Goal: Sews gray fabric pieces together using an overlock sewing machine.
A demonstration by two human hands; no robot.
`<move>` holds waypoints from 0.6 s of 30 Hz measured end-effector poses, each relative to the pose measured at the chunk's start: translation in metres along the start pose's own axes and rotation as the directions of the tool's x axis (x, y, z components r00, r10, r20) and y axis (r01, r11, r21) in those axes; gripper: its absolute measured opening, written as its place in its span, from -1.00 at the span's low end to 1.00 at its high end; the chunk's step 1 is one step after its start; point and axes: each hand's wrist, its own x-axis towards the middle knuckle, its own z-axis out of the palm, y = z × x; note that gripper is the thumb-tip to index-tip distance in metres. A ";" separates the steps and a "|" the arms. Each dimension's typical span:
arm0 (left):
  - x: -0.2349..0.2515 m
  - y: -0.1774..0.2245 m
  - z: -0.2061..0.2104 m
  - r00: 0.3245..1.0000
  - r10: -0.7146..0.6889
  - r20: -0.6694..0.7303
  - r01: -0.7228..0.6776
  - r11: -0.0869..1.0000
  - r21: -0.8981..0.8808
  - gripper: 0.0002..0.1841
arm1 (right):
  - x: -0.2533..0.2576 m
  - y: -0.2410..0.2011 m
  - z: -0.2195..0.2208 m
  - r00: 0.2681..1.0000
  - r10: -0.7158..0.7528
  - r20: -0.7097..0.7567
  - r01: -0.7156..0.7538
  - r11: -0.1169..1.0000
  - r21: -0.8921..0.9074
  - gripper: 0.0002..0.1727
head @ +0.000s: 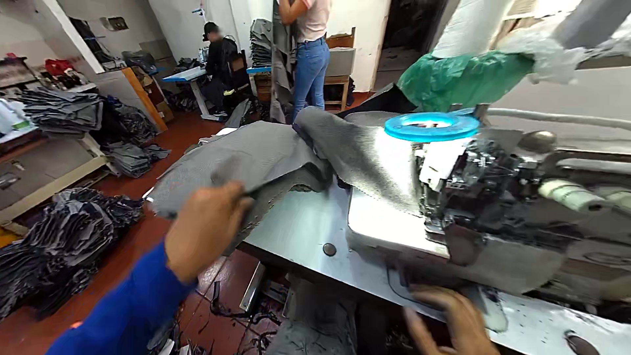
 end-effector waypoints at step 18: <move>0.009 0.091 0.128 0.849 0.522 -0.078 -0.524 0.819 -0.234 -0.35 | 0.021 -0.060 -0.006 0.934 0.306 0.185 -0.357 0.766 0.534 -0.82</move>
